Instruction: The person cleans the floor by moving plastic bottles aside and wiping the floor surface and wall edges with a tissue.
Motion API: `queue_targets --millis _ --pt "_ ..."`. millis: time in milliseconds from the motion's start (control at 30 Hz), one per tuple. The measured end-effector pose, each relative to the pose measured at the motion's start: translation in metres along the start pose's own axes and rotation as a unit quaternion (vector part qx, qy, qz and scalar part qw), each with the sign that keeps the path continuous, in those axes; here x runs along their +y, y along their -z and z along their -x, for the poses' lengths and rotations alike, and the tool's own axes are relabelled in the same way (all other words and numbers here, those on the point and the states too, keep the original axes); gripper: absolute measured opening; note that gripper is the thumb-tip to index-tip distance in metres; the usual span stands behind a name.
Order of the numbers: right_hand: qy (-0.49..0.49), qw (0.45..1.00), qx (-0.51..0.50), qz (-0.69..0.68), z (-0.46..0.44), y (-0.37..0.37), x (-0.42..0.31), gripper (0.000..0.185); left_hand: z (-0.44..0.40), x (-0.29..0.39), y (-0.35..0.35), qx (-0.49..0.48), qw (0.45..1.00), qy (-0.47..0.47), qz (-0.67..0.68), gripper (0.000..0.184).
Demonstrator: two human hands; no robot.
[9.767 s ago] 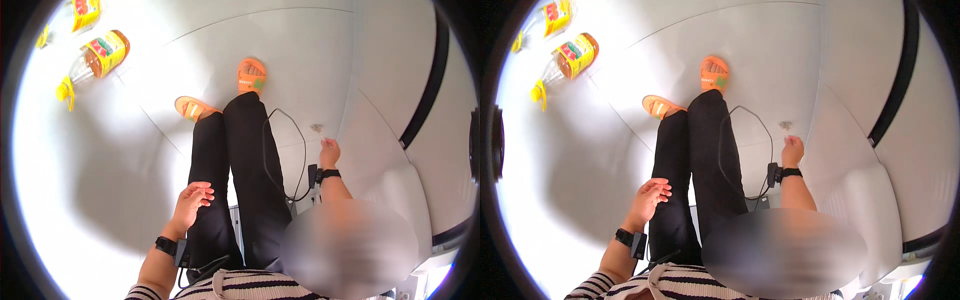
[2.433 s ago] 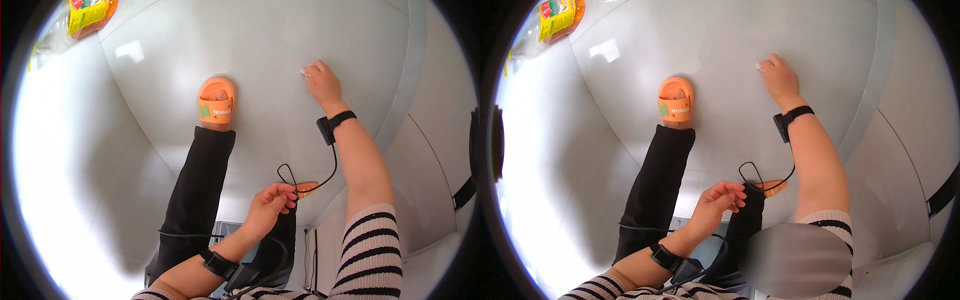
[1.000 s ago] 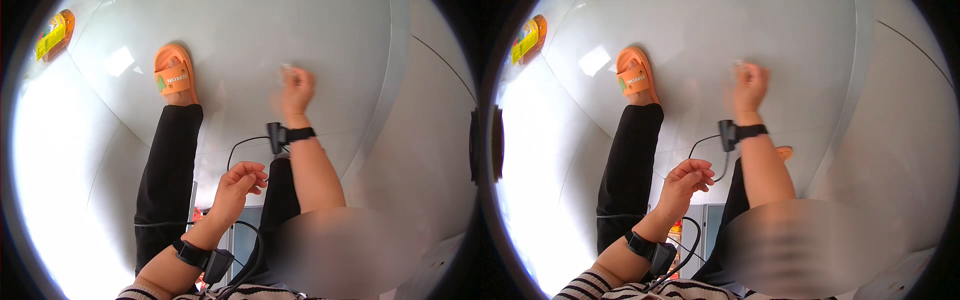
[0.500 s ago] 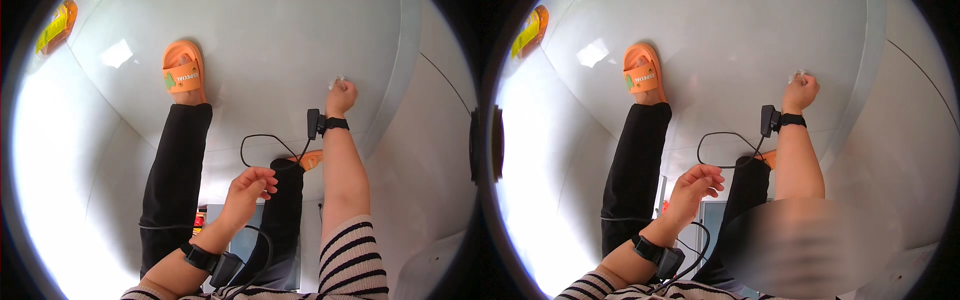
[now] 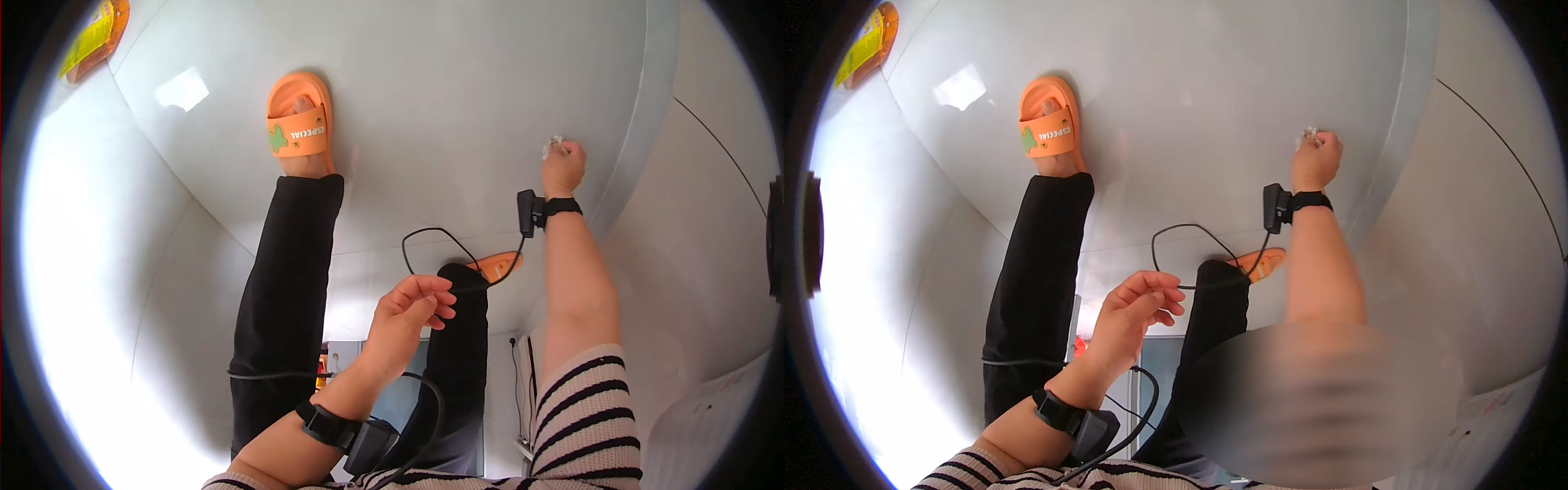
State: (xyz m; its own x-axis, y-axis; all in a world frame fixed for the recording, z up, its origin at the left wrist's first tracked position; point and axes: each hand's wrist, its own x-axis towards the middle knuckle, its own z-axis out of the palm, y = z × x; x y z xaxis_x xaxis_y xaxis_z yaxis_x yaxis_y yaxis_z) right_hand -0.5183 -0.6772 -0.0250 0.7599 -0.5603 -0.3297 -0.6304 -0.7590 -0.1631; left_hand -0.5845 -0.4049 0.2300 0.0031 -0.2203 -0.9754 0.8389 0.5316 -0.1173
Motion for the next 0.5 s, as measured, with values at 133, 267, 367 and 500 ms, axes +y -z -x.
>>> queue_targets --millis 133,267,367,500 --pt "0.058 0.998 0.014 0.007 -0.023 0.007 -0.01 0.013 -0.002 -0.011 0.006 -0.015 1.0 0.004 -0.005 0.019" --pt "0.11 0.994 -0.015 0.024 -0.006 0.01 -0.02 0.013 -0.007 -0.012 0.009 -0.001 1.0 -0.004 -0.01 0.02" --pt "0.119 0.989 -0.065 0.064 -0.013 0.012 -0.013 0.011 -0.004 -0.011 0.005 -0.001 1.0 0.016 -0.022 0.02" --pt "0.109 0.994 0.007 0.023 -0.025 0.014 -0.017 0.009 -0.006 -0.016 0.008 0.009 0.999 0.003 -0.04 0.02"
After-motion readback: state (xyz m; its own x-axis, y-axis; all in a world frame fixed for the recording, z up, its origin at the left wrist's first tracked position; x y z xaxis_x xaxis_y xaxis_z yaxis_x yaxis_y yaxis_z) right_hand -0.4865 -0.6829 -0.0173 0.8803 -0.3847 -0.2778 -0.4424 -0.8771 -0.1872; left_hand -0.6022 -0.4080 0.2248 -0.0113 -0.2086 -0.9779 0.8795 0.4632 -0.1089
